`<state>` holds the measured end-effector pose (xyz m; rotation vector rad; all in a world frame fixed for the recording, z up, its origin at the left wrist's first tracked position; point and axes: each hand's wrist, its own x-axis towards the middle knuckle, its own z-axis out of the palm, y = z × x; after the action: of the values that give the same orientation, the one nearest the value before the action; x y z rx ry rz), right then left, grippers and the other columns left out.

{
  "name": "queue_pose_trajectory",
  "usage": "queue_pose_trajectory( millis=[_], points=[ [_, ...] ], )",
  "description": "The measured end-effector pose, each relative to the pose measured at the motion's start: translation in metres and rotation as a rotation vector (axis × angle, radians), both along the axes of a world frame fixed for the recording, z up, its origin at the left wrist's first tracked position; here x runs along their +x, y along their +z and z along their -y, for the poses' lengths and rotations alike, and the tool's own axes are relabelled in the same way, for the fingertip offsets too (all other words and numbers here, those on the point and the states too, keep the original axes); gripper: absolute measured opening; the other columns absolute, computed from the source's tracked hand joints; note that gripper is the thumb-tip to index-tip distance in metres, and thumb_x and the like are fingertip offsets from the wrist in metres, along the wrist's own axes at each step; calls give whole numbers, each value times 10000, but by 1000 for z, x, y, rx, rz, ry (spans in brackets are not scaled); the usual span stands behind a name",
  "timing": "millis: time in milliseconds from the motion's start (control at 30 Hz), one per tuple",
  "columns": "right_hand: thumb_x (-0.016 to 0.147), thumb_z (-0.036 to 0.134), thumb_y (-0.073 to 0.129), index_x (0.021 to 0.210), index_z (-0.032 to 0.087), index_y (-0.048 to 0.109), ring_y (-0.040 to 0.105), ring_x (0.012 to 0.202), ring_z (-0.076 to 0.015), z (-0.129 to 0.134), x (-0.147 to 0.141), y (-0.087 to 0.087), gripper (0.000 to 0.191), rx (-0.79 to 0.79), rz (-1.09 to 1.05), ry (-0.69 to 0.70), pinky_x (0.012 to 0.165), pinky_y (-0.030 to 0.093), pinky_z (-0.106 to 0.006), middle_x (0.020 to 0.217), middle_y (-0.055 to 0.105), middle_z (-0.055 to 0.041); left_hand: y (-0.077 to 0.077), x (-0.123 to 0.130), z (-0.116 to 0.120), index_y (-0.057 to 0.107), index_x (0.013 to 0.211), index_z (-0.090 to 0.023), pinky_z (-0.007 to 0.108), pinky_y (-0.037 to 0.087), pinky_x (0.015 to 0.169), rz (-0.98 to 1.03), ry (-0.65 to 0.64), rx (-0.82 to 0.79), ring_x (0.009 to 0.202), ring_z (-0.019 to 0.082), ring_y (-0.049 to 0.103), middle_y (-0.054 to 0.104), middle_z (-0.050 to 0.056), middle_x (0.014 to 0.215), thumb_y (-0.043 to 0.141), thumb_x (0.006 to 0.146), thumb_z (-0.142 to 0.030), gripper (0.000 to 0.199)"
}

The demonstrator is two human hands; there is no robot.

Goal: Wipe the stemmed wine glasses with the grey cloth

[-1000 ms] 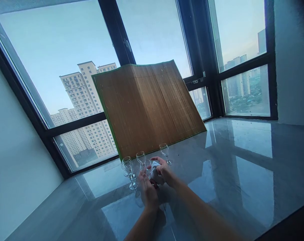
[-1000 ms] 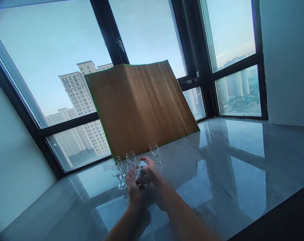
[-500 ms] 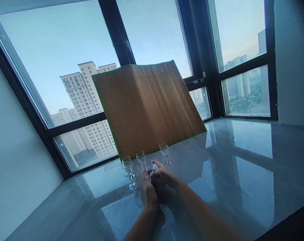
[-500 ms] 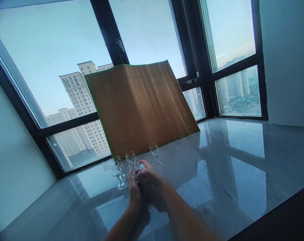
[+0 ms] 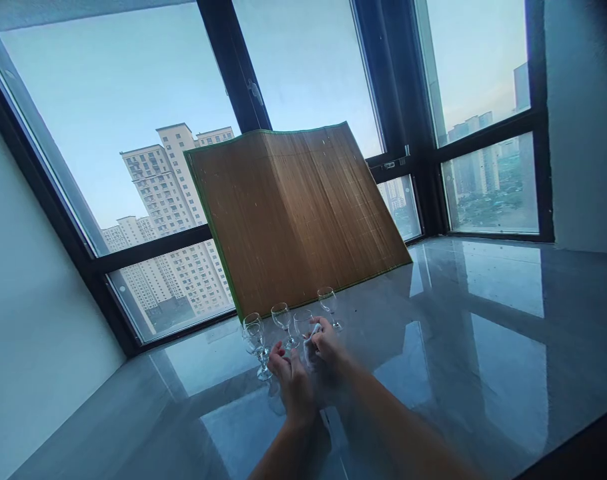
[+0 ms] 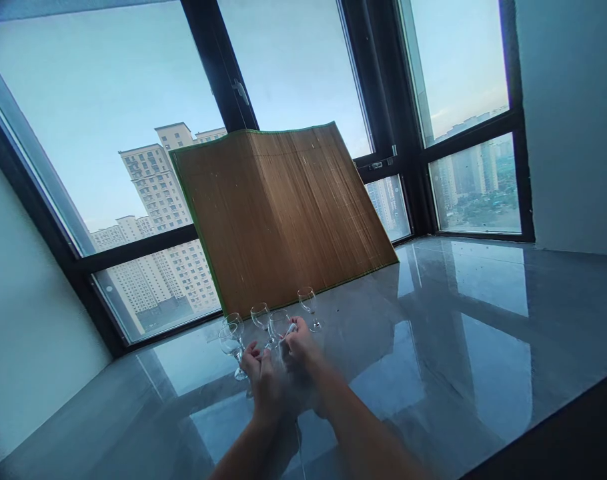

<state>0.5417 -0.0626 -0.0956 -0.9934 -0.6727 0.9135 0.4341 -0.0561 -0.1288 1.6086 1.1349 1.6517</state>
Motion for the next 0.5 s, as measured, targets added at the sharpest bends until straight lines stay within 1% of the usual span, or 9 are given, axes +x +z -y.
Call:
queue_pose_trajectory(
  millis=[67, 167, 233, 300, 367, 433, 500],
  points=[
    [629, 165, 560, 1047, 226, 559, 500, 557, -153, -5, 3, -4, 422, -55, 53, -76, 495, 349, -251, 686, 580, 25, 10, -4, 6, 447, 1279, -218, 464, 409, 1024, -63, 56, 135, 1122, 278, 485, 465, 133, 1258, 481, 934, -356, 373],
    [645, 151, 511, 1118, 213, 563, 513, 571, -164, -3, 9, -4, 480, -112, 213, -194, 516, 354, -257, 689, 584, 20, 24, -13, 7, 425, 1302, -204, 506, 333, 1108, -170, 132, 412, 1241, 303, 426, 444, 139, 1306, 515, 901, -338, 432],
    [648, 137, 491, 1163, 200, 572, 531, 593, -174, 2, 12, -2, 526, -167, 359, -301, 537, 349, -259, 687, 586, 16, 32, -22, 0, 407, 1320, -190, 531, 283, 1143, -185, 229, 492, 1301, 317, 390, 435, 151, 1322, 520, 887, -332, 469],
    [659, 127, 470, 1235, 175, 561, 565, 633, -188, 9, 14, 2, 586, -207, 466, -377, 563, 354, -260, 706, 610, 2, 36, -32, -14, 392, 1337, -183, 546, 258, 1154, -176, 338, 484, 1326, 330, 371, 424, 160, 1335, 539, 868, -352, 520],
    [686, 129, 452, 1311, 141, 529, 605, 673, -203, 15, 17, 5, 630, -217, 491, -408, 587, 372, -261, 743, 648, -21, 38, -43, -30, 391, 1329, -185, 566, 262, 1141, -146, 436, 431, 1307, 346, 382, 426, 157, 1326, 570, 828, -398, 573],
    [711, 138, 447, 1353, 130, 510, 642, 721, -215, 17, 19, 7, 645, -217, 476, -435, 615, 394, -260, 800, 688, -45, 36, -51, -46, 402, 1295, -197, 582, 285, 1112, -78, 502, 322, 1269, 356, 408, 435, 151, 1309, 581, 793, -433, 583],
    [721, 133, 449, 1357, 151, 521, 663, 768, -223, 16, 22, 7, 640, -248, 486, -486, 644, 401, -259, 850, 715, -60, 31, -55, -58, 419, 1226, -217, 572, 304, 1097, 49, 503, 180, 1241, 346, 431, 448, 128, 1256, 558, 793, -435, 504]
  ],
)
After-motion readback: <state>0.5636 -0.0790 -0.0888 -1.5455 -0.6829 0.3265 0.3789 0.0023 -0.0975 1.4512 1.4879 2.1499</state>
